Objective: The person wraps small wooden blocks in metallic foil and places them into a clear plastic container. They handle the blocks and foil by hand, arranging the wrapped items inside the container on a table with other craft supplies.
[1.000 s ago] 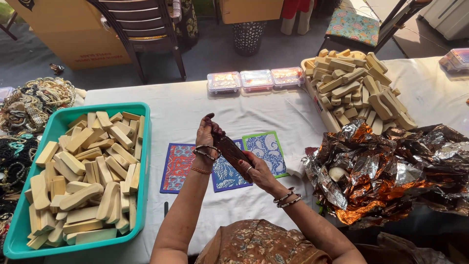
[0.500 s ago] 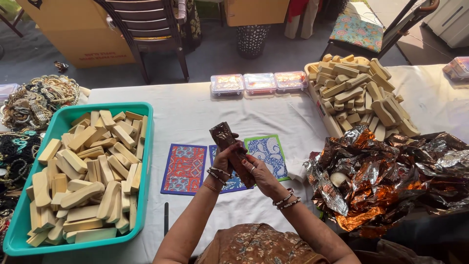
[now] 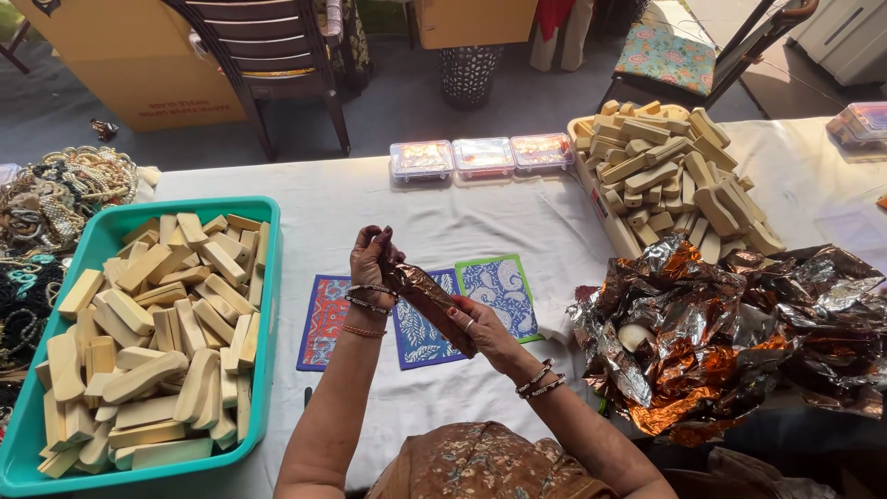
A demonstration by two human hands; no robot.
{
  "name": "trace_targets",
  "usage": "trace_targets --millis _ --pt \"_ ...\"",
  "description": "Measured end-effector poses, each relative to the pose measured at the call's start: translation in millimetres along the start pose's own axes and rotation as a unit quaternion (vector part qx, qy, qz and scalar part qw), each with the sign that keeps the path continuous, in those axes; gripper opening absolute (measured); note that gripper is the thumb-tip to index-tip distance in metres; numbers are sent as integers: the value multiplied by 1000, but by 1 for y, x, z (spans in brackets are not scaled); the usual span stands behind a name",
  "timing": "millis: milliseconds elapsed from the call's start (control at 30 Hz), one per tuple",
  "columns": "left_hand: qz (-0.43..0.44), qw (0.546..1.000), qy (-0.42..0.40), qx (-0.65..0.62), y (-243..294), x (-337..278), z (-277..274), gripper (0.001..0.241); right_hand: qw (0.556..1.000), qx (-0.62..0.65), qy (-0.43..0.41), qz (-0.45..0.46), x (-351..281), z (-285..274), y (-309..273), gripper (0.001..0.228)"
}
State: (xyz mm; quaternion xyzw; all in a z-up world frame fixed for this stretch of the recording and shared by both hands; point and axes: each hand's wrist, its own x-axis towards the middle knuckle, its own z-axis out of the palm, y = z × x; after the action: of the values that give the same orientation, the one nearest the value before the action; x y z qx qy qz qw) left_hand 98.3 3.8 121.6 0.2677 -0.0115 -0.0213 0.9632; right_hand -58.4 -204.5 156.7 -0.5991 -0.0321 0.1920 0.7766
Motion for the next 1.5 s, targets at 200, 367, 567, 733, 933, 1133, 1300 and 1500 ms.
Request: trace_targets --millis 200,367,567,733,933,1133,1300,1500 --pt "-6 995 93 -17 39 -33 43 41 998 40 47 -8 4 -5 -2 60" --pt "-119 989 -82 18 -33 -71 29 48 997 36 56 -24 12 6 0 55" --pt "-123 988 -31 83 -62 -78 26 31 993 14 80 -86 13 7 16 50" --pt "-91 990 44 100 -79 -74 8 27 964 -187 186 -39 -6 32 -10 50" --pt "-82 987 104 89 -91 -83 -8 23 853 -419 191 -247 -15 38 -7 58" --pt "-119 976 166 78 -126 -81 -51 23 860 -438 197 -171 -11 26 14 57" --pt "-165 960 114 195 -114 -88 -51 41 864 -416 206 -197 -2 -1 31 54" --pt "-173 577 -83 794 -132 -102 -155 75 801 -475 328 -161 33 -97 44 50"
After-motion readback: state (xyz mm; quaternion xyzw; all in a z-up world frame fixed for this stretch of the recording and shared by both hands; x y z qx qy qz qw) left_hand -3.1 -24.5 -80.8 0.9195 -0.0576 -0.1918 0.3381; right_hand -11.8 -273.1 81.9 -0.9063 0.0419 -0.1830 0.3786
